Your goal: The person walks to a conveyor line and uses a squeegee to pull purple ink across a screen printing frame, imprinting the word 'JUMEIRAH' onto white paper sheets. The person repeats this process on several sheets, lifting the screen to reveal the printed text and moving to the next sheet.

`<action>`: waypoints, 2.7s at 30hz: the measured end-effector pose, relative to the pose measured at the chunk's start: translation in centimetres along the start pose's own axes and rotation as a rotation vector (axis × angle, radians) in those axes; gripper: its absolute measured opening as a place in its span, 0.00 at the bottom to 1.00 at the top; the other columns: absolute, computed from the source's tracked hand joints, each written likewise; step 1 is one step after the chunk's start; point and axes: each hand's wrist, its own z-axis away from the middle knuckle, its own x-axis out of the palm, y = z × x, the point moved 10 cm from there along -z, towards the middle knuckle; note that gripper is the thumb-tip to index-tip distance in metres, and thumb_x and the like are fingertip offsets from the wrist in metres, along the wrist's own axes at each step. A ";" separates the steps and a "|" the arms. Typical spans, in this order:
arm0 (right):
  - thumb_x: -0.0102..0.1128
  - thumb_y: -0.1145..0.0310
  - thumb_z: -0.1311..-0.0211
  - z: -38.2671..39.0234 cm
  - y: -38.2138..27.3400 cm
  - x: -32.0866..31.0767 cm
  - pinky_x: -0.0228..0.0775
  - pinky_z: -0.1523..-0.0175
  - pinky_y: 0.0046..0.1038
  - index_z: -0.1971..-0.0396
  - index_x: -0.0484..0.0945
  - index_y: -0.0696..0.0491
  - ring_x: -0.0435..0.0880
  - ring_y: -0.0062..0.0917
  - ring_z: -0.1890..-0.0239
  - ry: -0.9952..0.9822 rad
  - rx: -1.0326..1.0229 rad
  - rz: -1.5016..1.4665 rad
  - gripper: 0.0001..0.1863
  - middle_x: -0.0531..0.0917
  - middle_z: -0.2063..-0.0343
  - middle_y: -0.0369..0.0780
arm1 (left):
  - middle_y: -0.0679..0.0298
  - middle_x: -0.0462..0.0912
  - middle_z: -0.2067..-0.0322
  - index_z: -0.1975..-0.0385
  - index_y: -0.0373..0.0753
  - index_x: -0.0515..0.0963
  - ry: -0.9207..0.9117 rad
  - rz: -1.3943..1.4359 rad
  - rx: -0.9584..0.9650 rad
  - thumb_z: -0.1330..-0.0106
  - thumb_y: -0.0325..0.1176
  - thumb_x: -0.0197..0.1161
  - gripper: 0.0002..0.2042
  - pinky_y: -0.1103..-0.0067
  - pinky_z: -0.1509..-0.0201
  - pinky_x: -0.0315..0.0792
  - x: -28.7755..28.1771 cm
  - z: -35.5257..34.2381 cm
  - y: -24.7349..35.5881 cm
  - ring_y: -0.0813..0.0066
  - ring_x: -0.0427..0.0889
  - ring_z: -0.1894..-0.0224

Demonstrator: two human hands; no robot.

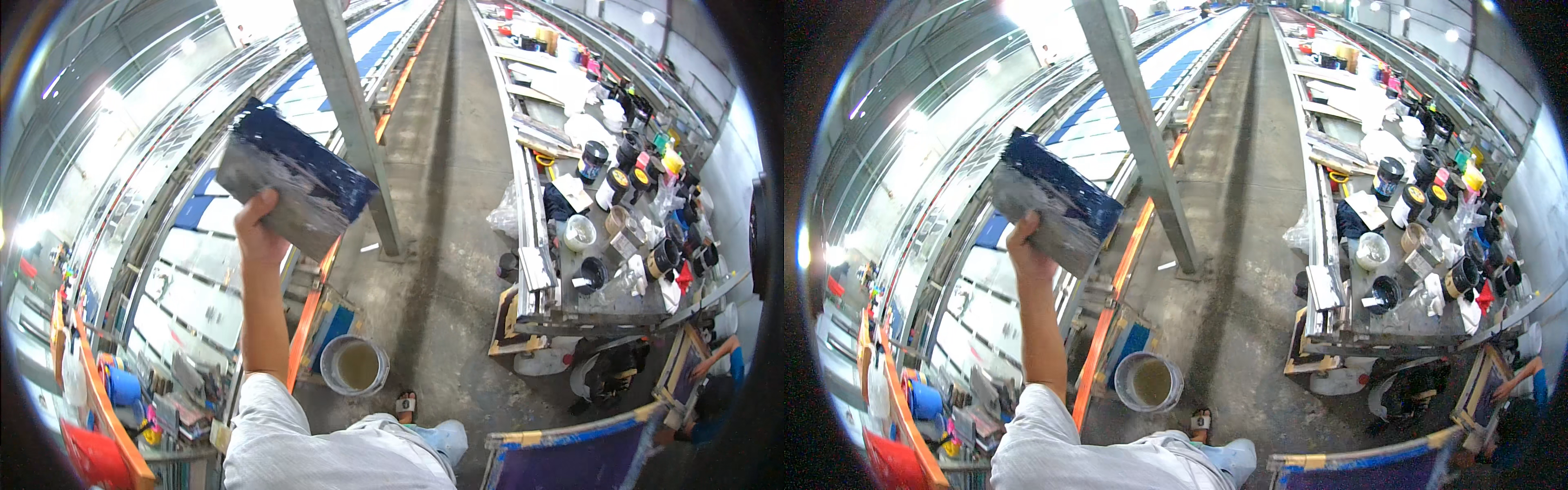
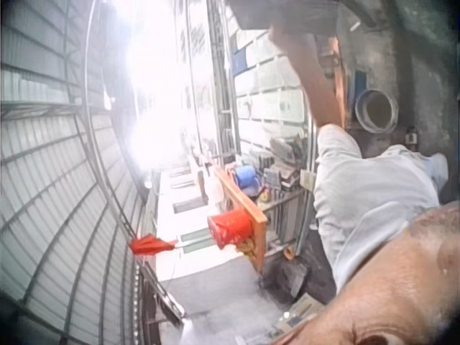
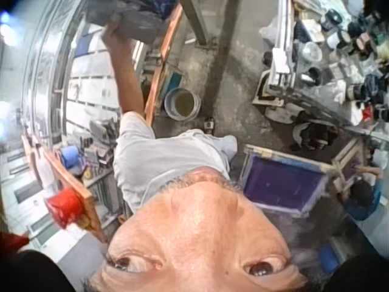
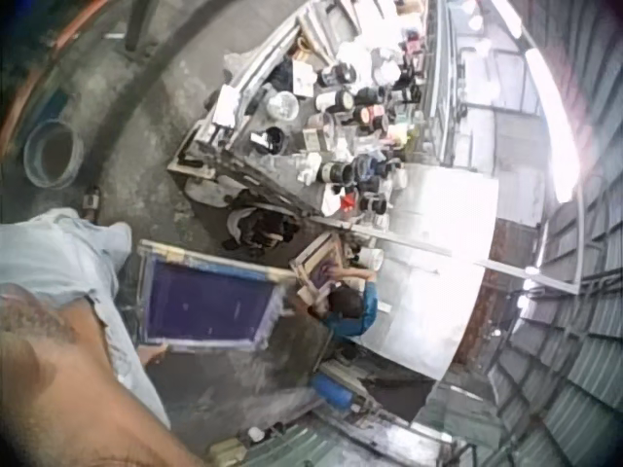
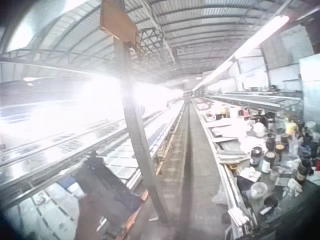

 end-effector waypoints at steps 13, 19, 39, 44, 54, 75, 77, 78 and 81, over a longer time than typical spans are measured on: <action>0.70 0.49 0.36 2.6 -16.6 1.3 0.74 0.51 0.51 0.42 0.78 0.58 0.84 0.44 0.63 0.544 -0.301 -0.262 0.31 0.85 0.55 0.50 | 0.48 0.86 0.51 0.43 0.27 0.75 -0.299 0.490 -0.282 0.38 0.31 0.62 0.23 0.59 0.41 0.80 3.5 -24.5 -22.7 0.52 0.87 0.51; 0.68 0.52 0.33 3.9 -37.0 7.3 0.75 0.60 0.45 0.56 0.81 0.57 0.84 0.44 0.64 0.654 -0.965 0.012 0.21 0.85 0.64 0.51 | 0.51 0.85 0.51 0.42 0.30 0.74 -0.142 0.360 -0.229 0.39 0.31 0.61 0.24 0.61 0.41 0.79 1.6 -35.6 -27.4 0.55 0.86 0.51; 0.65 0.72 0.42 19.9 -90.6 73.5 0.69 0.55 0.32 0.61 0.77 0.62 0.75 0.27 0.64 -0.185 -0.249 -0.615 0.13 0.78 0.66 0.40 | 0.63 0.84 0.45 0.37 0.46 0.76 0.256 0.624 -0.132 0.34 0.53 0.70 0.29 0.53 0.31 0.70 -22.3 -74.8 -52.9 0.59 0.81 0.41; 0.66 0.73 0.43 24.6 -100.1 90.1 0.65 0.57 0.28 0.67 0.78 0.57 0.72 0.20 0.66 -0.410 -0.159 -0.495 0.07 0.77 0.70 0.32 | 0.46 0.83 0.46 0.42 0.43 0.80 0.051 0.601 -0.195 0.25 0.49 0.61 0.20 0.73 0.54 0.87 -24.1 -85.5 -58.6 0.58 0.86 0.52; 0.66 0.75 0.44 32.0 -120.7 126.5 0.65 0.69 0.23 0.67 0.78 0.59 0.71 0.13 0.73 -0.988 -0.294 -0.367 0.07 0.78 0.75 0.30 | 0.51 0.69 0.30 0.23 0.49 0.57 0.362 0.203 -0.281 0.40 0.74 0.59 0.49 0.42 0.26 0.57 -22.0 -103.8 -71.3 0.48 0.63 0.25; 0.61 0.64 0.26 44.7 -163.8 188.1 0.73 0.45 0.26 0.45 0.77 0.58 0.83 0.23 0.52 -1.603 -0.043 -0.757 0.17 0.84 0.53 0.38 | 0.57 0.67 0.28 0.24 0.35 0.56 0.095 0.234 -0.306 0.45 0.75 0.65 0.58 0.80 0.43 0.80 -29.5 -163.1 -99.2 0.73 0.82 0.45; 0.59 0.63 0.24 45.4 -166.1 193.3 0.73 0.45 0.29 0.46 0.77 0.57 0.82 0.23 0.52 -1.592 0.040 -0.890 0.16 0.83 0.53 0.38 | 0.55 0.71 0.30 0.26 0.33 0.61 0.136 0.117 -0.197 0.41 0.69 0.67 0.52 0.77 0.40 0.79 -27.0 -171.9 -99.3 0.70 0.81 0.43; 0.59 0.66 0.25 47.5 -168.4 194.6 0.74 0.46 0.29 0.51 0.78 0.57 0.83 0.25 0.52 -1.559 0.120 -0.917 0.11 0.84 0.54 0.37 | 0.55 0.70 0.30 0.27 0.33 0.63 0.091 0.036 -0.177 0.39 0.67 0.67 0.50 0.75 0.37 0.77 -27.1 -176.7 -99.2 0.68 0.81 0.41; 0.63 0.67 0.27 49.2 -168.8 204.1 0.75 0.45 0.31 0.54 0.80 0.57 0.83 0.25 0.53 -1.695 0.110 -0.827 0.10 0.85 0.56 0.38 | 0.54 0.72 0.31 0.30 0.29 0.65 -0.034 -0.169 -0.209 0.37 0.66 0.66 0.48 0.70 0.27 0.66 -28.4 -190.6 -101.5 0.65 0.75 0.34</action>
